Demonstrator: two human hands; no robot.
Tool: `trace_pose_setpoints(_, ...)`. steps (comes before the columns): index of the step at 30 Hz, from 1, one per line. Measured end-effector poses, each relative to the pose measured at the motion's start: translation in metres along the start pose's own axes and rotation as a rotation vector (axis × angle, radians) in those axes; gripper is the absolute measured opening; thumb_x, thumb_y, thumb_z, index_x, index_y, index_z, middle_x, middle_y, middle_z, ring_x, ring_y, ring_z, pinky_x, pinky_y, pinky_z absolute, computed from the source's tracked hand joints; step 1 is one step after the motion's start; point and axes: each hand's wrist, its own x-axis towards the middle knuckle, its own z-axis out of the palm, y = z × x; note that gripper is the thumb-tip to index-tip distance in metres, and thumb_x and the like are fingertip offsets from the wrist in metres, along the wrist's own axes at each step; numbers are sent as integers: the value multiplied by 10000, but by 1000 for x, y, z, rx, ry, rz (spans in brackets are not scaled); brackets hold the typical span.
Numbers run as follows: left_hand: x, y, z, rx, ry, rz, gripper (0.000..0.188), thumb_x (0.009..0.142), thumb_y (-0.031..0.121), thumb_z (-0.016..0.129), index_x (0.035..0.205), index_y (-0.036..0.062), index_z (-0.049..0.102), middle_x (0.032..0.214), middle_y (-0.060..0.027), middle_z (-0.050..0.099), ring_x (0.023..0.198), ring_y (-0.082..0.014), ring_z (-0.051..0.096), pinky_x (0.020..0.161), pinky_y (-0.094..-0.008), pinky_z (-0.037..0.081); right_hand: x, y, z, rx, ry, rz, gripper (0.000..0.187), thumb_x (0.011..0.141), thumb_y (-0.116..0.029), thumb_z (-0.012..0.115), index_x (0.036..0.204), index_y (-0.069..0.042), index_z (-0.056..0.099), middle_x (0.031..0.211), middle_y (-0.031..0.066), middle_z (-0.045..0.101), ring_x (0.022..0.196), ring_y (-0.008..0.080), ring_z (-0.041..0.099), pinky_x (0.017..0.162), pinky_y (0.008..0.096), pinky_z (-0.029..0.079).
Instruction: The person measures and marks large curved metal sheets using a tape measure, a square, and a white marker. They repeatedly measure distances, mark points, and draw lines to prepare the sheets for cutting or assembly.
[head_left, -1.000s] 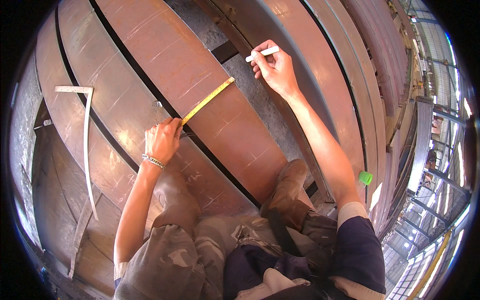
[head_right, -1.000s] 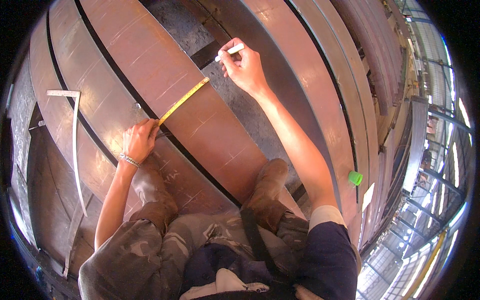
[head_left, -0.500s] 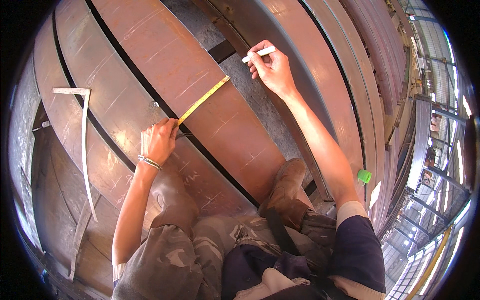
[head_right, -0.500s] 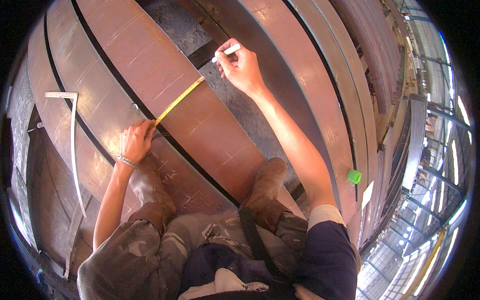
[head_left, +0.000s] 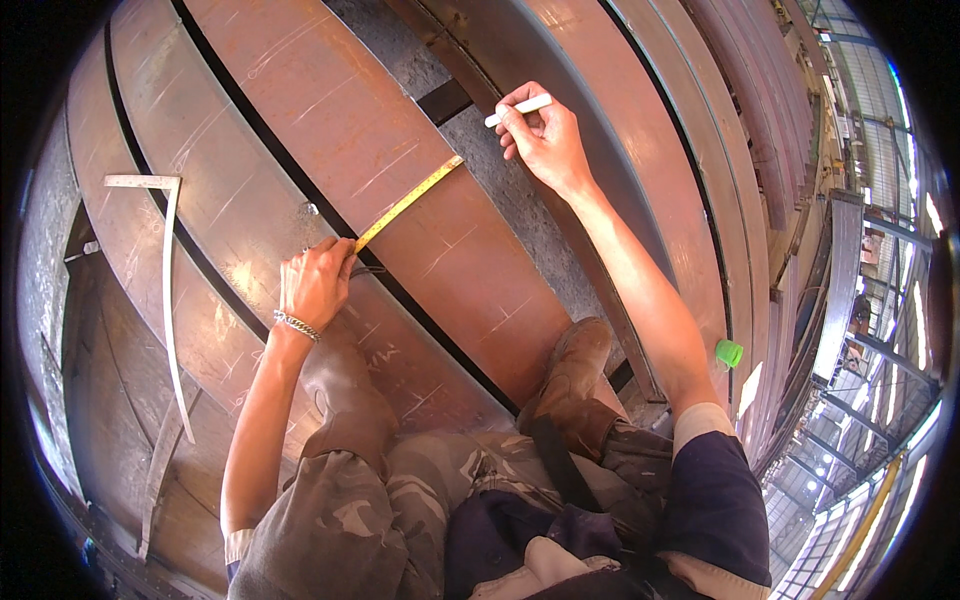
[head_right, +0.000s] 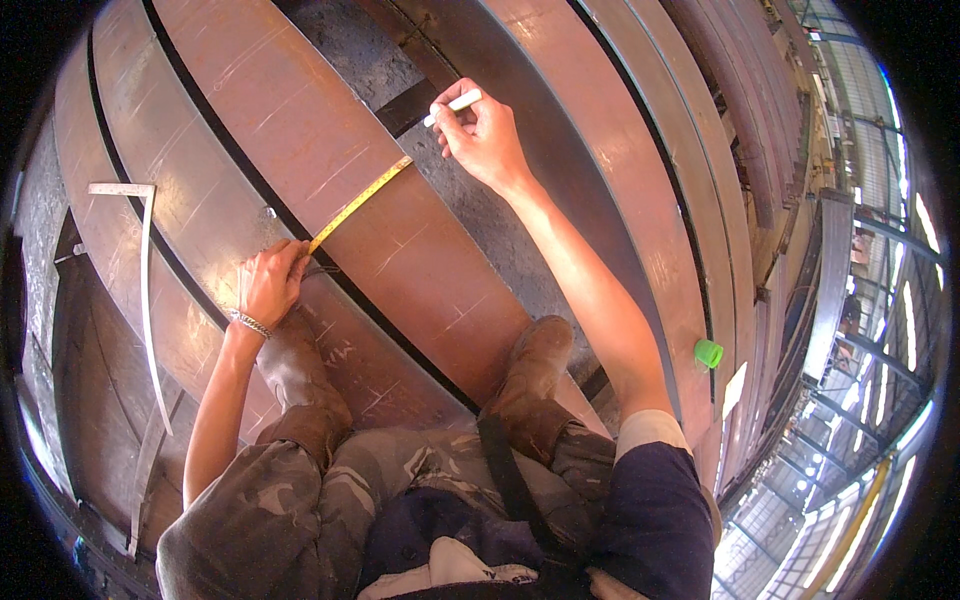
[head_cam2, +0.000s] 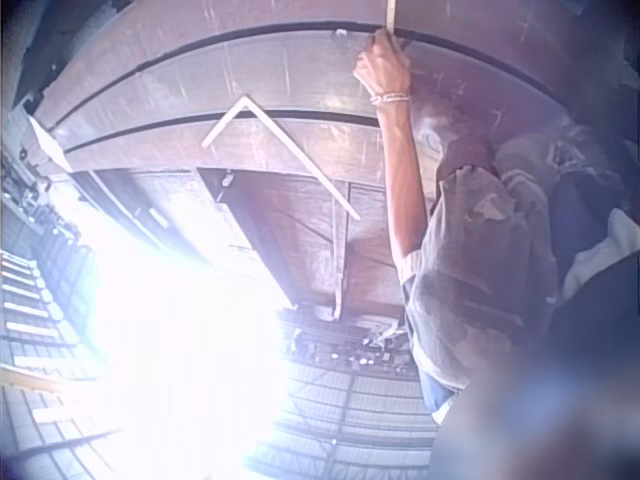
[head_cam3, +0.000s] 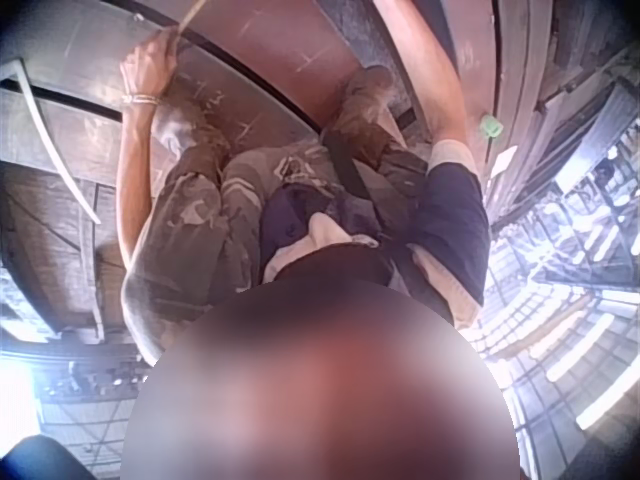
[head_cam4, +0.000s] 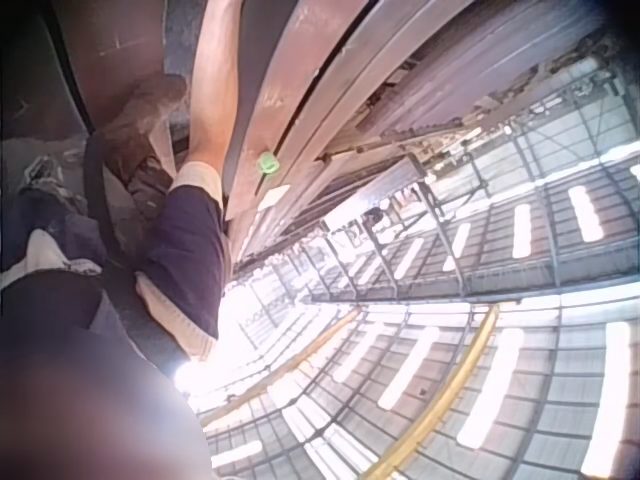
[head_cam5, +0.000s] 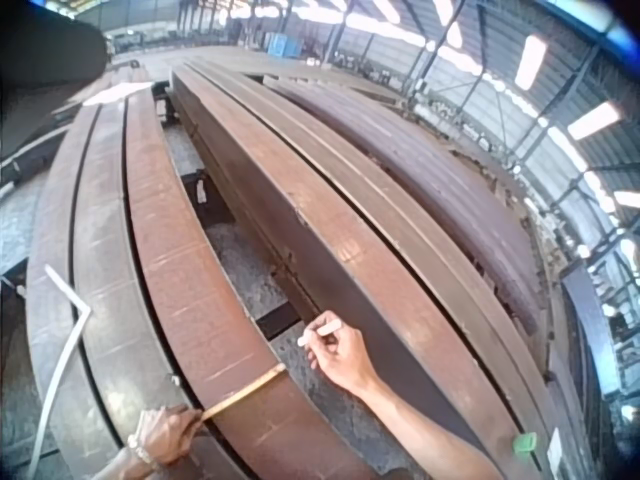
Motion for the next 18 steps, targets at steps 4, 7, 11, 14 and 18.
trace_pose_setpoints(4,0,0,-1,9,-10,-5,134,924,155,646,1028,98,706,919,-111,704,776,-362,702,671,-469,560,1,1,3,10,-52,32,89,1022,-120,621,1005,-33,610,819,40,660,683,72,635,565,233,549)
trace_pose_setpoints(7,1,1,-2,14,-9,2,128,926,164,644,1018,101,707,915,-107,699,775,-360,701,669,-471,558,12,3,7,-92,-248,65,95,1021,-131,621,987,-43,618,816,27,664,683,69,630,557,235,538)
trace_pose_setpoints(11,1,1,-2,32,-16,-3,123,927,168,644,1011,110,712,912,-100,695,770,-356,698,672,-475,557,35,8,21,-256,-539,147,175,1023,-185,607,934,-35,595,797,42,683,660,81,619,534,246,510)
trace_pose_setpoints(14,2,2,-1,30,-7,-9,122,925,168,645,1004,120,725,907,-94,693,776,-352,698,678,-475,556,48,17,35,-394,-644,97,191,1013,-184,591,903,-29,576,759,73,679,689,131,648,581,306,508)
trace_pose_setpoints(18,2,2,-2,15,-20,-27,117,918,158,652,987,125,739,918,-93,681,785,-351,696,685,-476,553,61,32,47,-511,-704,102,170,1001,-159,571,910,-15,570,744,99,670,739,181,683,673,377,512)
